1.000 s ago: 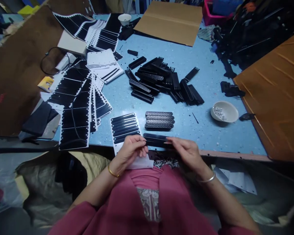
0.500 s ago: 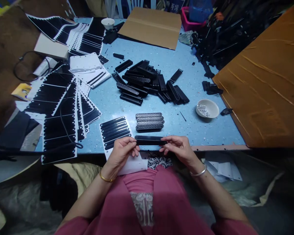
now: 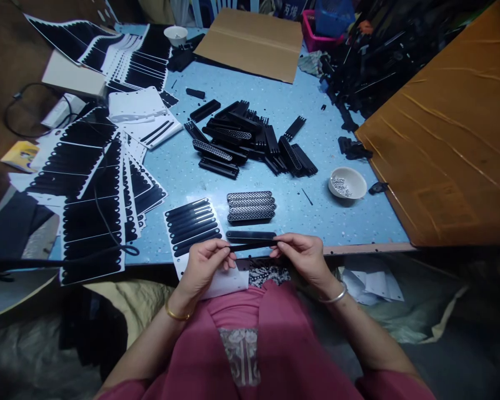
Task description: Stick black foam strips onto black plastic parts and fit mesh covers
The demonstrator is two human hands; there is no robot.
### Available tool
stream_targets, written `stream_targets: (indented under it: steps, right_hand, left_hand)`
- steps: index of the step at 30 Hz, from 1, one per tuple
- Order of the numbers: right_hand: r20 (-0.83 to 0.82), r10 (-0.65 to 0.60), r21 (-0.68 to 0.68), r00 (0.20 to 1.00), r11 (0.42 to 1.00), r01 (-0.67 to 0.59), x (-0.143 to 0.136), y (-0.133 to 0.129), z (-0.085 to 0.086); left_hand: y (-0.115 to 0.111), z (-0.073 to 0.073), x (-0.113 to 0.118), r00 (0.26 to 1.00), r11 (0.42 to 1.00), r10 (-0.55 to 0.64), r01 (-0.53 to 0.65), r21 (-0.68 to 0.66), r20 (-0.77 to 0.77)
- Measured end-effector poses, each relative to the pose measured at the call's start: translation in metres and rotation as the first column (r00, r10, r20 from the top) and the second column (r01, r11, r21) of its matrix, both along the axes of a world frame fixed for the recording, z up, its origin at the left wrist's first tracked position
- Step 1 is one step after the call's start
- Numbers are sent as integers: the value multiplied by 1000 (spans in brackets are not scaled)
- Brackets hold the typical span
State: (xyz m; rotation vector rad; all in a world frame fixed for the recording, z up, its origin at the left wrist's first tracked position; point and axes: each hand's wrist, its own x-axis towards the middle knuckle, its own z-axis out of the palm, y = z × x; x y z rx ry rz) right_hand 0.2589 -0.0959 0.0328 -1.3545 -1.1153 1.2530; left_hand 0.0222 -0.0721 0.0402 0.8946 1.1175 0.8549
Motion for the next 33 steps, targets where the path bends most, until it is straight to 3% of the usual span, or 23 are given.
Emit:
stream_targets:
  steps: [2, 4, 5, 7, 9, 11, 13, 16, 20, 25, 28, 33]
  right_hand:
    - [185, -41, 131, 982, 991, 17, -1, -1, 1]
    - [372, -111, 293, 922, 956, -3, -1, -2, 4]
    - [443, -154, 362, 883, 932, -19, 0, -4, 7]
    - [521, -235, 459, 821, 888, -36, 0, -7, 13]
    - [540, -297, 516, 788, 856, -31, -2, -11, 19]
    - [528, -335, 553, 780, 833, -16, -6, -14, 23]
    - [484, -365, 569, 795, 822, 31, -10, -16, 23]
    - [356, -398, 547, 846, 822, 156, -15, -16, 21]
    - [190, -375, 456, 907, 852, 257, -19, -18, 20]
    - [78, -357, 377, 931, 875, 304, -18, -25, 22]
    - [44, -352, 328, 935, 889, 319, -10, -28, 15]
    - [94, -467, 258, 879, 864, 432, 10, -34, 1]
  left_hand:
    - [-7, 7, -2, 983, 977, -40, 76, 200, -179]
    - [-16, 15, -3, 924, 862, -58, 237, 449, -377]
    - [-21, 19, -2, 890, 757, -66, 340, 559, -452]
    - [-31, 25, 3, 828, 478, -106, 527, 702, -550]
    - [-39, 32, 12, 746, 209, -146, 665, 717, -649]
    - [-43, 37, 25, 651, 11, -132, 755, 655, -748]
    - [-44, 41, 37, 593, -116, -79, 793, 598, -802]
    - [-43, 40, 51, 603, -219, 9, 779, 587, -798]
    - [-42, 33, 58, 615, -234, 64, 775, 587, -786]
    - [-45, 25, 54, 626, -132, -38, 769, 625, -779]
    - [-44, 25, 48, 714, -12, -181, 686, 728, -676]
    - [-35, 32, 39, 865, 308, -243, 497, 811, -438]
